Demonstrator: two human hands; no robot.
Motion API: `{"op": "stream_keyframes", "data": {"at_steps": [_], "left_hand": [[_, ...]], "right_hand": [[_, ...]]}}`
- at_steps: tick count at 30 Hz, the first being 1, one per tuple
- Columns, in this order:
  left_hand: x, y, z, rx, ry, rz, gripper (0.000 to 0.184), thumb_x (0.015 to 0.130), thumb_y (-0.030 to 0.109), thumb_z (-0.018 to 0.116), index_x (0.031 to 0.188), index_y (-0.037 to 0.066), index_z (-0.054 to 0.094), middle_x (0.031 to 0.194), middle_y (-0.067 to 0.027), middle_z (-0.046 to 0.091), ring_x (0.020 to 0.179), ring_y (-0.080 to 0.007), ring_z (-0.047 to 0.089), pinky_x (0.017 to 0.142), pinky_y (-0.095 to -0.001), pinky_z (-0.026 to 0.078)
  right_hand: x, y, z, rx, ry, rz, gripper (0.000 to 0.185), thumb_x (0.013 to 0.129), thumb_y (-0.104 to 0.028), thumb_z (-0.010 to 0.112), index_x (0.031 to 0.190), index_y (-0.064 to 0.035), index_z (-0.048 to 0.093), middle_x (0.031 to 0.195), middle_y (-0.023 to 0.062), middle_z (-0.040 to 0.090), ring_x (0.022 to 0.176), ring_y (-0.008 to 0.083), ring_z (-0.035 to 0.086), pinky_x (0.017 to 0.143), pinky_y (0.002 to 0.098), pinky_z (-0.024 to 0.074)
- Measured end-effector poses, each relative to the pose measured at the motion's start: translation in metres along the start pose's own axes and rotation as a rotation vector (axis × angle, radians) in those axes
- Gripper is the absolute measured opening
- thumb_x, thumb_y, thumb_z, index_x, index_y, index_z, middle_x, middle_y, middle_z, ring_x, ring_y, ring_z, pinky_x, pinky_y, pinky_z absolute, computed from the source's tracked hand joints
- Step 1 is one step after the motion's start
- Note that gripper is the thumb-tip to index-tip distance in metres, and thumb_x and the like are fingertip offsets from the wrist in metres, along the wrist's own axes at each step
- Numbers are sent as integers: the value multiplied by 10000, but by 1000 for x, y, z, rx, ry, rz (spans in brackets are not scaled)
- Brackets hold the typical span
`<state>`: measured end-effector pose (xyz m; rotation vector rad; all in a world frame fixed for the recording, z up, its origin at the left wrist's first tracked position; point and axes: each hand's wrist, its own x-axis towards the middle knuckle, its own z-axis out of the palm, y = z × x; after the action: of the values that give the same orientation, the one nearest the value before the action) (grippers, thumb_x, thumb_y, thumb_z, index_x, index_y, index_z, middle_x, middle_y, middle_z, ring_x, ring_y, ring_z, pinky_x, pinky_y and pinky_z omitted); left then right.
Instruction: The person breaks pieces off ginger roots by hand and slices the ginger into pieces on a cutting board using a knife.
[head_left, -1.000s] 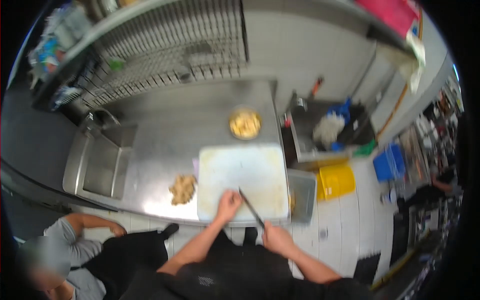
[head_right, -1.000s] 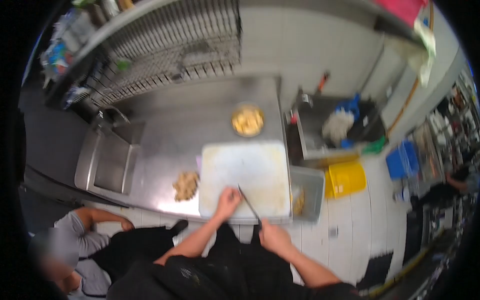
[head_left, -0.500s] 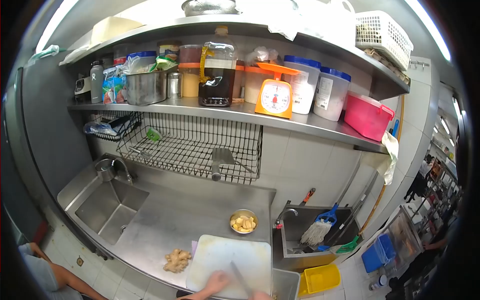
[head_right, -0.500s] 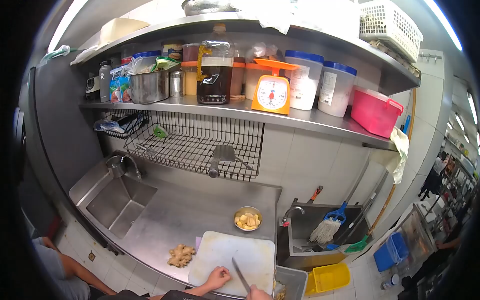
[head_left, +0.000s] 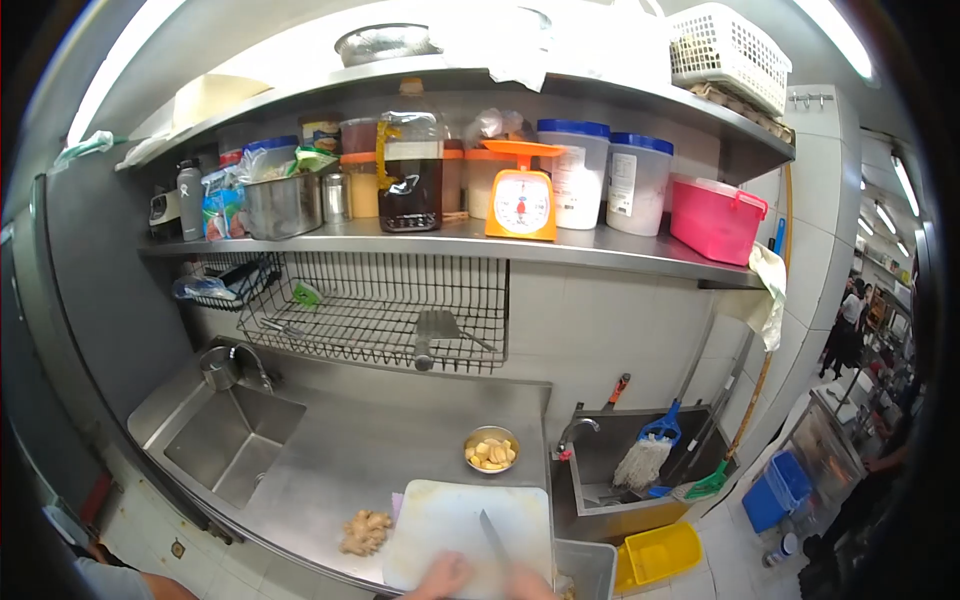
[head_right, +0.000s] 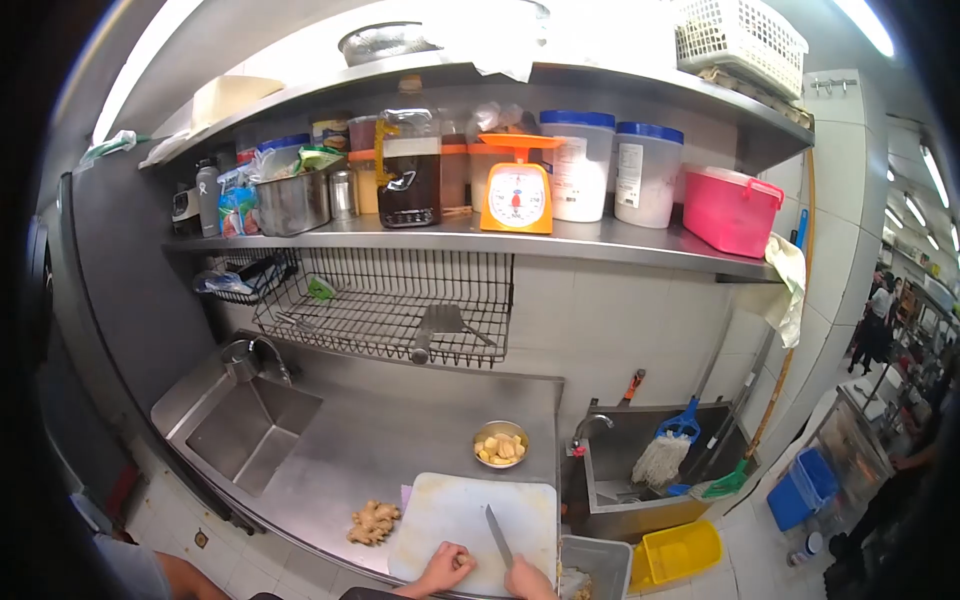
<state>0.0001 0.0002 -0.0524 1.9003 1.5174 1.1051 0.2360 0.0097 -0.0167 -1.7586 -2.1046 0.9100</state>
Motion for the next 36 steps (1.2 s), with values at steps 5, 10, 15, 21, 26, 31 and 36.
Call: {"op": "stream_keyframes", "data": {"at_steps": [5, 10, 15, 21, 26, 31, 36], "left_hand": [[20, 27, -33, 390, -178, 107, 408, 880, 422, 736, 1108, 92, 662, 995, -80, 664, 780, -291, 702, 700, -401, 582], [18, 28, -33, 369, -206, 94, 356, 930, 435, 610, 1123, 139, 649, 1047, -112, 644, 878, -354, 688, 734, -485, 578], [19, 31, -32, 390, -166, 97, 319, 912, 392, 632, 1086, 126, 648, 1010, -110, 645, 825, -358, 685, 710, -472, 582], [18, 35, -36, 413, -178, 127, 353, 923, 397, 668, 1121, 106, 659, 1037, -109, 641, 843, -334, 682, 710, -447, 577], [11, 31, -33, 405, -155, 160, 339, 919, 370, 685, 1134, 110, 656, 1108, -129, 630, 882, -352, 680, 746, -451, 581], [9, 8, -28, 464, -110, 223, 351, 937, 305, 685, 1168, 53, 609, 1210, -235, 578, 904, -411, 666, 724, -480, 578], [18, 37, -41, 187, -81, 80, 260, 919, 120, 700, 1165, 63, 637, 1194, -203, 543, 981, -372, 619, 808, -453, 535]], "right_hand": [[0, 17, 17, 7, 23, -2, 357, 969, -248, 455, 1193, 25, 507, 960, 346, 686, 944, 523, 670, 869, 603, 510], [-38, -27, -5, 33, 102, 40, 280, 996, -232, 457, 1113, 20, 490, 814, 322, 681, 784, 526, 671, 736, 633, 510], [-50, -28, 3, 48, 263, 21, 256, 998, -242, 499, 1073, 1, 468, 717, 273, 670, 668, 503, 661, 628, 622, 511], [-49, -20, 17, -15, 263, -9, 232, 992, -225, 521, 1081, -17, 470, 704, 249, 669, 636, 488, 656, 591, 615, 512], [-58, -30, 14, -19, 330, 41, 240, 998, -228, 525, 1135, -34, 487, 701, 229, 670, 626, 473, 657, 565, 615, 505], [-56, -36, 4, 37, 379, 93, 282, 1015, -231, 519, 1215, -32, 523, 694, 230, 657, 612, 475, 644, 598, 626, 496], [-63, -50, -6, 47, 329, 78, 180, 1010, -184, 554, 1060, -25, 487, 673, 204, 647, 590, 439, 631, 520, 536, 494]]}}
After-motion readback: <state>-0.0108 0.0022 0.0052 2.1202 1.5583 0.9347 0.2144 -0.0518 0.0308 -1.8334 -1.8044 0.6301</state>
